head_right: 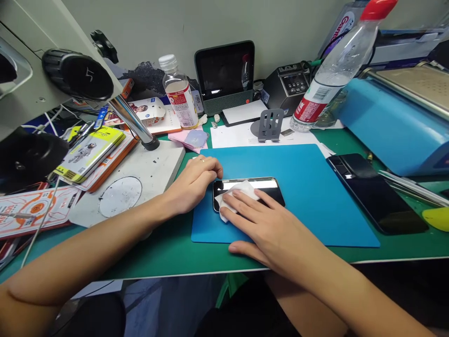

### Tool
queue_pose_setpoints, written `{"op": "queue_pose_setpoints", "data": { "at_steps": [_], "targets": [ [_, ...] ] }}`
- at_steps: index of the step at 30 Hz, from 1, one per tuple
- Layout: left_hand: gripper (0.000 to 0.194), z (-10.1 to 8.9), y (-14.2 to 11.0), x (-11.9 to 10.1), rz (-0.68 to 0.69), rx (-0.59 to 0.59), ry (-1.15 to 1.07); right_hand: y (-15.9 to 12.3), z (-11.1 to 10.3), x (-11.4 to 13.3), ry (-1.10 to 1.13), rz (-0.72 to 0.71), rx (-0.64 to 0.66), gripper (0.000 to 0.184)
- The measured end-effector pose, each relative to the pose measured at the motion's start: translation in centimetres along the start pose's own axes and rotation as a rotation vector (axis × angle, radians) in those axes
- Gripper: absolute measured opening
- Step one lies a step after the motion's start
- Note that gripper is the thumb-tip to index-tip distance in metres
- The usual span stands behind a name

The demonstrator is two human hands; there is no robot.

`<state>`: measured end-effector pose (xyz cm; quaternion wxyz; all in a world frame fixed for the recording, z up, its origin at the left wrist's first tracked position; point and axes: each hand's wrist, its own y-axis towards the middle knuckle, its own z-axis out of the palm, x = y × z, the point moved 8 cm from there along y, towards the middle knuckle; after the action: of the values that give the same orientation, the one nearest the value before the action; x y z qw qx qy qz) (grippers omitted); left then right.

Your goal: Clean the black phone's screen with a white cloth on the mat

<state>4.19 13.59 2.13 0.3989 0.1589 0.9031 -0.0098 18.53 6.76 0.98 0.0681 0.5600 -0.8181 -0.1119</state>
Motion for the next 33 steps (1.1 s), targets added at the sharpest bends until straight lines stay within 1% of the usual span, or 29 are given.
{"op": "queue_pose_setpoints", "data": {
  "at_steps": [4,11,15,18,24,29,33],
  "targets": [
    [0.023,-0.1,0.0,0.0,-0.008,-0.007,-0.006,0.5,0.1,0.1,-0.003,0.004,0.016,0.053],
    [0.023,-0.1,0.0,0.0,-0.010,-0.012,-0.001,-0.6,-0.2,-0.5,-0.013,0.007,0.012,0.051],
    [0.024,-0.1,0.0,-0.1,0.003,-0.004,0.008,0.1,0.0,-0.2,0.007,0.014,0.014,0.052],
    [0.024,-0.1,0.0,-0.1,-0.013,-0.007,0.011,0.5,0.0,-0.1,0.032,0.018,0.015,0.052],
    [0.025,0.0,-0.1,-0.1,-0.016,0.001,0.016,0.0,0.0,-0.4,0.034,0.017,0.012,0.054],
    [0.025,-0.1,-0.1,-0.1,-0.016,-0.002,0.010,0.4,-0.1,-0.2,0.029,0.000,0.006,0.055],
    [0.024,-0.2,-0.1,0.0,-0.032,-0.006,0.011,0.4,-0.1,-0.2,0.028,-0.010,0.014,0.051]
  ]
}}
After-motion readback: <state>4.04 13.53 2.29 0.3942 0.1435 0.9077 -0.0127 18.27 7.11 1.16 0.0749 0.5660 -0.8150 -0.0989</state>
